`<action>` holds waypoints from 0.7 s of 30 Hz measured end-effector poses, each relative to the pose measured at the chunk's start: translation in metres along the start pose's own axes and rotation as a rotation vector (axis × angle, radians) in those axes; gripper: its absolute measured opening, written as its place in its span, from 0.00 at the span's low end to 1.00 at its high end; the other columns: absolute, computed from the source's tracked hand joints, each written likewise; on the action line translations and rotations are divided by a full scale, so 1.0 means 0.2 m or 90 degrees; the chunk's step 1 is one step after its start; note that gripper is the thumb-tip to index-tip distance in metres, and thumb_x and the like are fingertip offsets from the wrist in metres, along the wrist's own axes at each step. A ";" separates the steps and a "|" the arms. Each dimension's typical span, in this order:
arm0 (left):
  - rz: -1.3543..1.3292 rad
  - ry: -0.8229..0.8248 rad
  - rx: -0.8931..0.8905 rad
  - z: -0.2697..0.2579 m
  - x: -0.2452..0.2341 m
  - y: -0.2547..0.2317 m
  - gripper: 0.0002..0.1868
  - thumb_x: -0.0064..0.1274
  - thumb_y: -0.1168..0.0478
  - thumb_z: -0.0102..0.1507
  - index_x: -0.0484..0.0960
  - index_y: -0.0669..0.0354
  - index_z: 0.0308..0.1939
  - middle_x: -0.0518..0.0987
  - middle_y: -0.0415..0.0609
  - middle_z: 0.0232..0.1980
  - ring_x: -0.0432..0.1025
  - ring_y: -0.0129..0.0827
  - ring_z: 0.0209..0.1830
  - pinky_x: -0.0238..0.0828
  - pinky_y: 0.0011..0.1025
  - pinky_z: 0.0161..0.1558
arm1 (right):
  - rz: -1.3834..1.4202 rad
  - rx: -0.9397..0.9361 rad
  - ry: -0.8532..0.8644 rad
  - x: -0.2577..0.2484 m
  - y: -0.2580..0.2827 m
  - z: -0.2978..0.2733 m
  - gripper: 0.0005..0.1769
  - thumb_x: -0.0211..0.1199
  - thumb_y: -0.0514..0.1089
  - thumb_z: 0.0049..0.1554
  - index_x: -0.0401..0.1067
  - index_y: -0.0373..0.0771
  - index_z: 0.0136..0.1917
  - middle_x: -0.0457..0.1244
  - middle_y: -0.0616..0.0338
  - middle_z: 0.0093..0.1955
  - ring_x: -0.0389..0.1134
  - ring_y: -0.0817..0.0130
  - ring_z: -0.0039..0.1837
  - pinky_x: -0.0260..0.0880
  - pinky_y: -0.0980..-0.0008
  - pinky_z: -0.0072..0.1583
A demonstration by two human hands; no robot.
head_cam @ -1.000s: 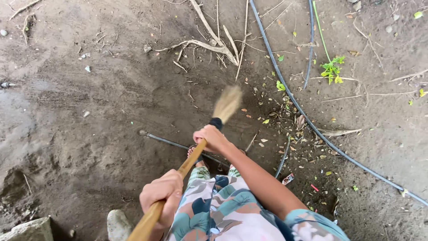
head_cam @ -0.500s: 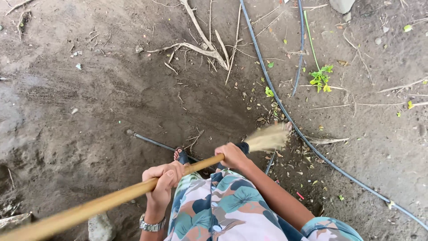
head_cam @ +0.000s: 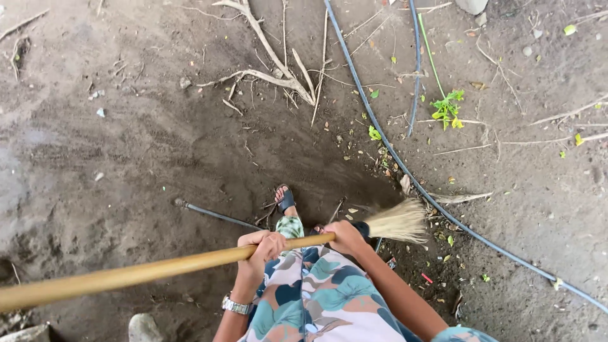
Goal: Sweeping a dirt floor outdoors using a broom.
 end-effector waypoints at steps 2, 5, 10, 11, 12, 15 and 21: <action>-0.068 -0.014 -0.043 0.07 -0.01 -0.02 0.20 0.42 0.72 0.65 0.59 0.62 0.17 0.63 0.42 0.20 0.59 0.28 0.23 0.61 0.30 0.33 | -0.026 0.052 0.017 -0.05 -0.04 -0.02 0.10 0.62 0.33 0.41 0.77 0.44 0.35 0.68 0.51 0.34 0.71 0.47 0.40 0.70 0.54 0.46; -0.079 0.015 -0.015 0.18 -0.01 -0.21 0.19 0.42 0.73 0.64 0.59 0.62 0.18 0.63 0.43 0.20 0.59 0.29 0.24 0.58 0.29 0.31 | -0.016 0.021 0.003 -0.18 0.09 0.17 0.07 0.63 0.34 0.40 0.74 0.42 0.35 0.67 0.52 0.32 0.70 0.48 0.38 0.68 0.54 0.43; 0.090 0.095 0.165 0.38 0.06 -0.68 0.16 0.46 0.73 0.60 0.60 0.64 0.19 0.65 0.46 0.21 0.62 0.30 0.25 0.62 0.31 0.32 | 0.040 -0.133 -0.069 -0.41 0.45 0.77 0.06 0.64 0.37 0.44 0.70 0.41 0.37 0.65 0.55 0.32 0.70 0.53 0.38 0.66 0.59 0.41; 0.155 0.117 0.230 0.41 0.08 -0.75 0.15 0.47 0.73 0.59 0.60 0.64 0.19 0.66 0.46 0.21 0.63 0.30 0.25 0.63 0.31 0.31 | 0.050 -0.201 -0.105 -0.44 0.52 0.87 0.07 0.65 0.37 0.44 0.69 0.41 0.38 0.65 0.57 0.33 0.69 0.53 0.39 0.66 0.60 0.42; 0.153 0.117 0.231 0.44 0.09 -0.73 0.15 0.47 0.73 0.59 0.60 0.64 0.19 0.66 0.46 0.21 0.63 0.30 0.25 0.63 0.31 0.31 | 0.049 -0.200 -0.105 -0.45 0.52 0.92 0.07 0.65 0.37 0.44 0.69 0.41 0.38 0.65 0.57 0.33 0.69 0.53 0.39 0.66 0.60 0.42; 0.248 0.167 0.310 0.50 0.10 -0.69 0.16 0.50 0.72 0.57 0.61 0.63 0.18 0.63 0.46 0.20 0.61 0.32 0.23 0.61 0.32 0.30 | 0.081 -0.230 -0.115 -0.41 0.48 0.99 0.09 0.68 0.39 0.46 0.68 0.41 0.38 0.64 0.57 0.31 0.68 0.53 0.38 0.64 0.60 0.42; 0.141 0.091 -0.017 0.70 -0.16 -0.24 0.15 0.48 0.71 0.63 0.67 0.67 0.20 0.67 0.44 0.21 0.59 0.29 0.22 0.56 0.30 0.26 | 0.096 0.027 -0.004 -0.25 0.09 0.70 0.11 0.59 0.35 0.40 0.73 0.38 0.40 0.66 0.49 0.34 0.70 0.52 0.37 0.66 0.58 0.39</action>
Point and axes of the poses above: each hand's wrist, its own z-axis towards the middle knuckle, its own x-axis out of the palm, y = z × x, the point moved 8 cm from there along z, towards the middle knuckle
